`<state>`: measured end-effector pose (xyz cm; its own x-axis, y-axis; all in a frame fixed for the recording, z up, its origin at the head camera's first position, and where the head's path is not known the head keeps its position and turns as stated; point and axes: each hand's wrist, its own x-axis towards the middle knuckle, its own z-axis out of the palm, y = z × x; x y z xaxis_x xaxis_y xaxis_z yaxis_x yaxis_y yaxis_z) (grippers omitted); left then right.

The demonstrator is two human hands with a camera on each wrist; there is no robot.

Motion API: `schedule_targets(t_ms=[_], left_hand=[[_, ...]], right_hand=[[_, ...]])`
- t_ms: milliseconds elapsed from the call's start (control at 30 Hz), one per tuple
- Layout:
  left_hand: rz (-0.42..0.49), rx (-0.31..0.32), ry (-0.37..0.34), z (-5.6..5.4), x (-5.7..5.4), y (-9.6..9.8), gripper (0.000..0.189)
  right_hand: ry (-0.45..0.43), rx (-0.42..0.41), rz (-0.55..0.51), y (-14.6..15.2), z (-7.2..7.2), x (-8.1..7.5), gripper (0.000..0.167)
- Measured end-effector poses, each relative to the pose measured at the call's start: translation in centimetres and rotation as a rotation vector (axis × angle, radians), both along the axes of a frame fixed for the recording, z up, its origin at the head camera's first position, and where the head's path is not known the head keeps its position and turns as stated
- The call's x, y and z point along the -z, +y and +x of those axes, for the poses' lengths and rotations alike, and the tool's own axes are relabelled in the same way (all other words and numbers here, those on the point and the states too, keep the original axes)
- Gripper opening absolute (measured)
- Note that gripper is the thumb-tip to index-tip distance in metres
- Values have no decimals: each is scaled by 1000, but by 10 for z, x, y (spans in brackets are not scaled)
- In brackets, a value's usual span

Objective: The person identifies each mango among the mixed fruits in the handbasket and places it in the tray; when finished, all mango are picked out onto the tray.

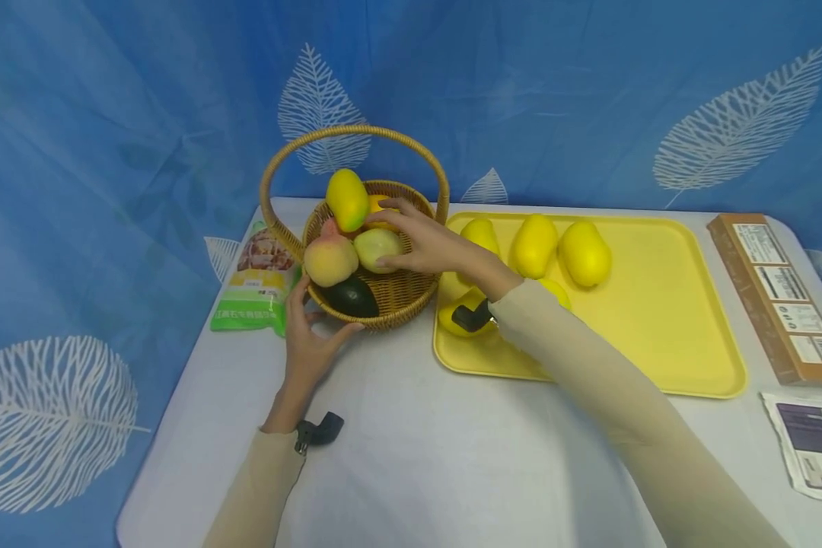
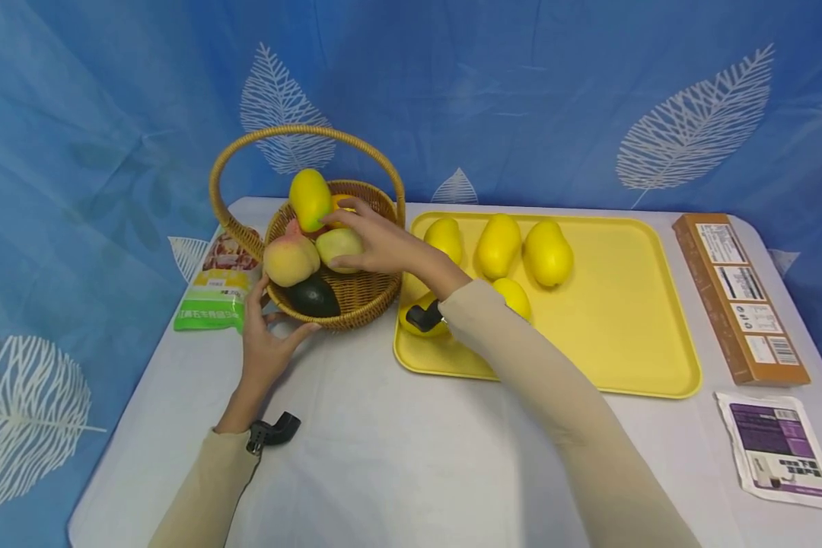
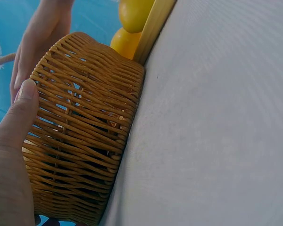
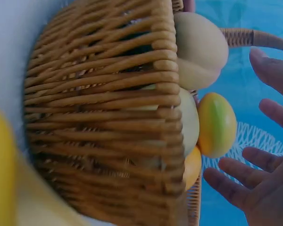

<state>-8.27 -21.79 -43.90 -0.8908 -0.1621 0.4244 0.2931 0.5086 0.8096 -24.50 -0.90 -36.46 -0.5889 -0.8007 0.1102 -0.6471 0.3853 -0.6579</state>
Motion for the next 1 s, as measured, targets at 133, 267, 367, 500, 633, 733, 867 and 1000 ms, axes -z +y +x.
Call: schedule_targets(t_ms=[133,267,367,500,633,733,867,1000], left_hand=[[4,10,13,-1,1,-2,102],[6,12,20,-1,1,-2,102],[2,13,19,-1,-1,-1,102],[-7,11,21,0,-5,-2,102],[-11,9,31,-1,-4,-2,102],[-12,3,28,-5,6,-6,105],[-16,-6,18,-9,24,-14,110],[-19,-11,5,-9,30,-16,108]], right_hand=[[0,-8,25,-15,-11,-1,65],[-2,3,75,-27,-22,-1,68],[-32,17,92,-36,-30,-3,68],[-53,21,113,-47,-40,-4,71],[-25,10,137,-53,-45,-7,73],[-8,-14,165,-56,-47,-9,73],[9,-46,200,-58,-49,-9,69],[22,-43,176,-58,-49,-5,64]])
